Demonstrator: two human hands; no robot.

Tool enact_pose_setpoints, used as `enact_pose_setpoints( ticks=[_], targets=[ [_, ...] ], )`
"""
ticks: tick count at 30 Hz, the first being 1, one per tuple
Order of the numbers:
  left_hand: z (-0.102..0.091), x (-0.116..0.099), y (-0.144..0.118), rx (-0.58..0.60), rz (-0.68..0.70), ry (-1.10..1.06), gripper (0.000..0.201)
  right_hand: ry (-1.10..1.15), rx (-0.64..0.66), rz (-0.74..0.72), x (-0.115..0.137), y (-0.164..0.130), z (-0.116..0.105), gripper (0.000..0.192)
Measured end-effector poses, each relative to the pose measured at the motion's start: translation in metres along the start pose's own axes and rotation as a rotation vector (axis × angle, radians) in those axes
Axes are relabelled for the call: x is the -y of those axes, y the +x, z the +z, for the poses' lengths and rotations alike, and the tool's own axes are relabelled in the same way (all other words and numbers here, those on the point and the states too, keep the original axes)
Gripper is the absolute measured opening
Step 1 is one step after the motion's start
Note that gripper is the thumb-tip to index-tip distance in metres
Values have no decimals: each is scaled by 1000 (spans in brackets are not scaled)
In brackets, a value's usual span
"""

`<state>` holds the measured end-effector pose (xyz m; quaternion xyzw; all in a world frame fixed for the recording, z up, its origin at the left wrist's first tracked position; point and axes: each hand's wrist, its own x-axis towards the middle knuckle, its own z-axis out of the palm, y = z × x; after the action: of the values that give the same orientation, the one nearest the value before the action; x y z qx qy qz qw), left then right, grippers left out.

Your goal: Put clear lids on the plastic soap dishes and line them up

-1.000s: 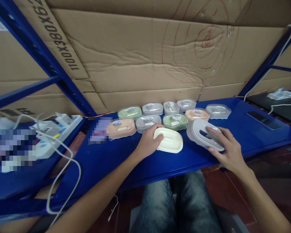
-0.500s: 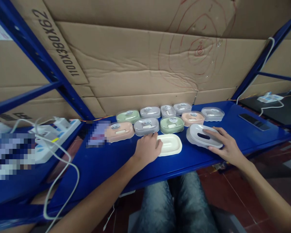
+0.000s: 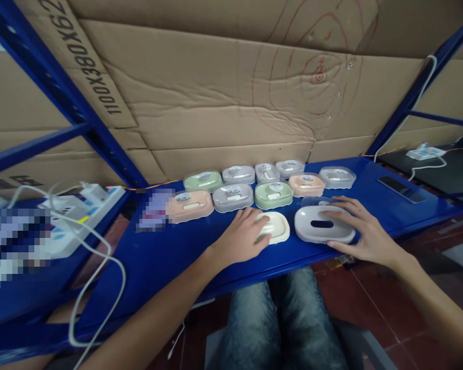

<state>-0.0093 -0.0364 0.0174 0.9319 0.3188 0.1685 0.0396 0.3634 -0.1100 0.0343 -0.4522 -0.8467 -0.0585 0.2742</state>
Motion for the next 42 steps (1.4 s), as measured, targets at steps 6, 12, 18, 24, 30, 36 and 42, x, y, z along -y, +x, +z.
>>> enact_pose_setpoints(
  ticks=[6,12,18,24,30,36,42],
  targets=[
    [-1,6,5,-21,-36,-44,30,-18,129,-92,8,7,32,56],
    [-2,5,6,-45,-59,-64,29,-7,80,-120,14,21,52,60],
    [-11,4,2,-60,6,-109,48,14,-12,-64,10,16,55,82],
    [-26,13,1,21,58,-171,70,55,8,24,9,14,57,104],
    [-42,29,-2,106,-29,-263,95,78,10,49,11,13,55,112],
    [-39,36,-5,169,-61,-287,91,88,9,73,12,13,56,119],
    [-37,35,-4,190,-88,-224,84,82,22,83,11,14,57,119]
  ],
)
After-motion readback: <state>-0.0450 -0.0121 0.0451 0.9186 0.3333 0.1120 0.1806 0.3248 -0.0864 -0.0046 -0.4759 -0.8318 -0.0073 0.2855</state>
